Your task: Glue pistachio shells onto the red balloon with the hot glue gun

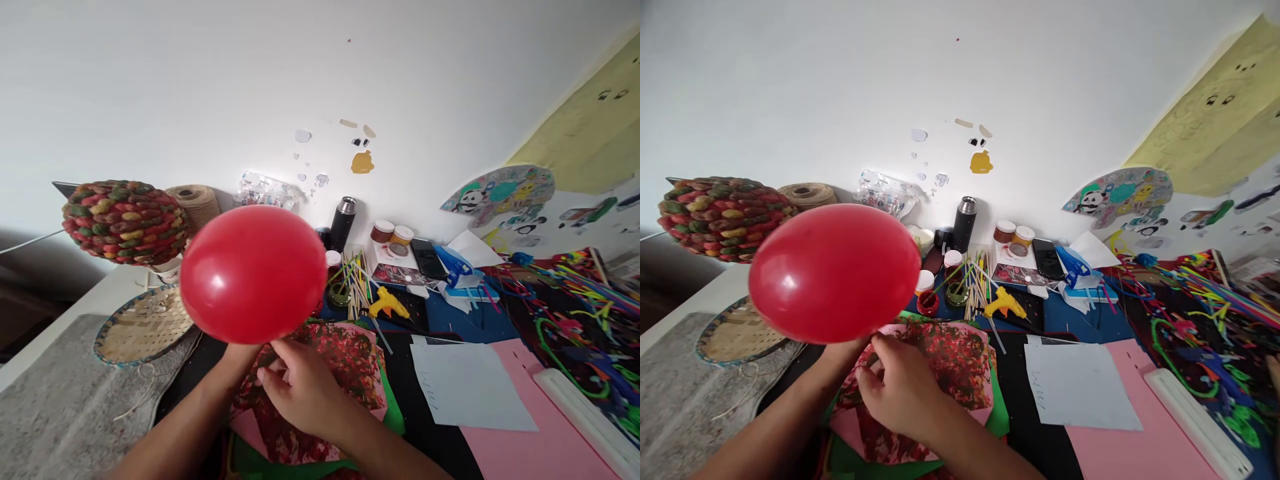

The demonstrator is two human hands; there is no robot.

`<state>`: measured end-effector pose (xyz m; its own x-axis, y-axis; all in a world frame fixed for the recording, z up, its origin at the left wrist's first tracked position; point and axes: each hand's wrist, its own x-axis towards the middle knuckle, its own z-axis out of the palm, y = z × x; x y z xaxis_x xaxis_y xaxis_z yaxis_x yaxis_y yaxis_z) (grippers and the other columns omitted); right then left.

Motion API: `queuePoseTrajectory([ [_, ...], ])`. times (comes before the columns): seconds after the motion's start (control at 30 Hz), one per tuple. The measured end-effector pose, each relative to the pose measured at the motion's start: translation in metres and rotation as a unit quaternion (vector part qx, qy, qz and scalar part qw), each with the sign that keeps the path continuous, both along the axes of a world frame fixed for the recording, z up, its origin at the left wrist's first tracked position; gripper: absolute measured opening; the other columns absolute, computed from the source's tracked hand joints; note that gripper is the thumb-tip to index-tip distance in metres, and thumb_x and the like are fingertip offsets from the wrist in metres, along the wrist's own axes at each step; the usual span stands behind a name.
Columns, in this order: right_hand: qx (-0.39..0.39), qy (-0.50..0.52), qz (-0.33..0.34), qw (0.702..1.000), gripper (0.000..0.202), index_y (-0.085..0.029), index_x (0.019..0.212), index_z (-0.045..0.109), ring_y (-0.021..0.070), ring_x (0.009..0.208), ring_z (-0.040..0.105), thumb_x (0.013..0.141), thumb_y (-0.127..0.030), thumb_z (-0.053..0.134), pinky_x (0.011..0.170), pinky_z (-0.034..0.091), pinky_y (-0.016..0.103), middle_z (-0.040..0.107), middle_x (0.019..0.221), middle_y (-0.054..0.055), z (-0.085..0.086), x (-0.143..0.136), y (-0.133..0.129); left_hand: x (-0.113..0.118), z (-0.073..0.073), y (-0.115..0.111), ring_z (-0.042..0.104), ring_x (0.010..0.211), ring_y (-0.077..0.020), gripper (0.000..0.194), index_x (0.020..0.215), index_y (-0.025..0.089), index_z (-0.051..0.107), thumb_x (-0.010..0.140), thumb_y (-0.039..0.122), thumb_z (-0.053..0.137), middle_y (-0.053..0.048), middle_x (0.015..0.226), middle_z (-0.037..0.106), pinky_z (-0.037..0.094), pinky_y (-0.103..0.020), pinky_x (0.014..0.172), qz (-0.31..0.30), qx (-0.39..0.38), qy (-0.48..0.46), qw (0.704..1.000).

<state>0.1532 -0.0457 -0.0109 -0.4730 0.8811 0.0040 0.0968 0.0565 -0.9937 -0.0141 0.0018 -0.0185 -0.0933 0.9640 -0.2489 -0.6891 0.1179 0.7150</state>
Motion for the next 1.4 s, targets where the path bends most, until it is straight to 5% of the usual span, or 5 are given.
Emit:
queuePoseTrajectory([
  [0.13, -0.042, 0.027, 0.065, 0.997, 0.030, -0.023, 0.109, 0.085, 0.0219, 0.078, 0.078, 0.107, -0.049, 0.071, 0.067, 0.055, 0.029, 0.082, 0.100, 0.007, 0.009, 0.008, -0.008, 0.016, 0.008, 0.014, 0.061, 0.064, -0.0135, 0.017, 0.085, 0.019, 0.075, 0.086, 0.016, 0.092, 0.001, 0.074, 0.068, 0.053, -0.022, 0.058, 0.073, 0.019, 0.011, 0.997],
  [0.3, -0.022, -0.019, 0.017, 0.999, 0.057, -0.021, 0.058, 0.061, 0.0136, 0.058, 0.046, 0.087, -0.056, 0.096, 0.056, 0.033, 0.028, 0.056, 0.055, -0.004, -0.006, 0.001, 0.008, 0.041, 0.020, -0.005, 0.054, 0.056, -0.0104, 0.031, 0.083, 0.019, 0.072, 0.071, 0.022, 0.101, 0.004, 0.065, 0.063, 0.044, -0.019, 0.051, 0.082, 0.013, -0.003, 0.997],
  [0.6, -0.116, 0.142, -0.100, 0.978, 0.062, -0.022, 0.119, 0.077, 0.0152, 0.057, 0.065, 0.088, -0.075, 0.085, 0.044, 0.044, 0.025, 0.076, 0.097, 0.005, -0.024, 0.011, 0.024, 0.037, 0.033, -0.011, 0.048, 0.051, -0.0055, 0.041, 0.079, 0.018, 0.066, 0.060, 0.012, 0.102, 0.008, 0.063, 0.056, 0.045, -0.015, 0.049, 0.050, -0.004, -0.068, 0.996],
  [0.9, -0.135, 0.244, -0.165, 0.946, 0.061, -0.021, 0.117, 0.083, 0.0074, 0.051, 0.038, 0.082, -0.068, 0.097, 0.043, 0.027, 0.022, 0.066, 0.077, -0.002, -0.020, 0.002, 0.026, 0.048, 0.021, -0.013, 0.038, 0.043, -0.0038, 0.029, 0.077, 0.016, 0.067, 0.074, 0.016, 0.095, 0.008, 0.058, 0.054, 0.041, -0.015, 0.044, -0.010, -0.016, -0.108, 0.994],
  [1.4, -0.116, 0.270, -0.212, 0.932, 0.056, -0.020, 0.110, 0.092, 0.0066, 0.050, 0.032, 0.082, -0.068, 0.098, 0.043, 0.022, 0.021, 0.061, 0.066, -0.004, -0.020, -0.006, 0.024, 0.057, 0.006, -0.018, 0.035, 0.044, -0.0055, 0.042, 0.064, 0.016, 0.068, 0.064, 0.034, 0.106, 0.008, 0.048, 0.047, 0.036, -0.017, 0.045, -0.029, -0.011, -0.069, 0.997],
])
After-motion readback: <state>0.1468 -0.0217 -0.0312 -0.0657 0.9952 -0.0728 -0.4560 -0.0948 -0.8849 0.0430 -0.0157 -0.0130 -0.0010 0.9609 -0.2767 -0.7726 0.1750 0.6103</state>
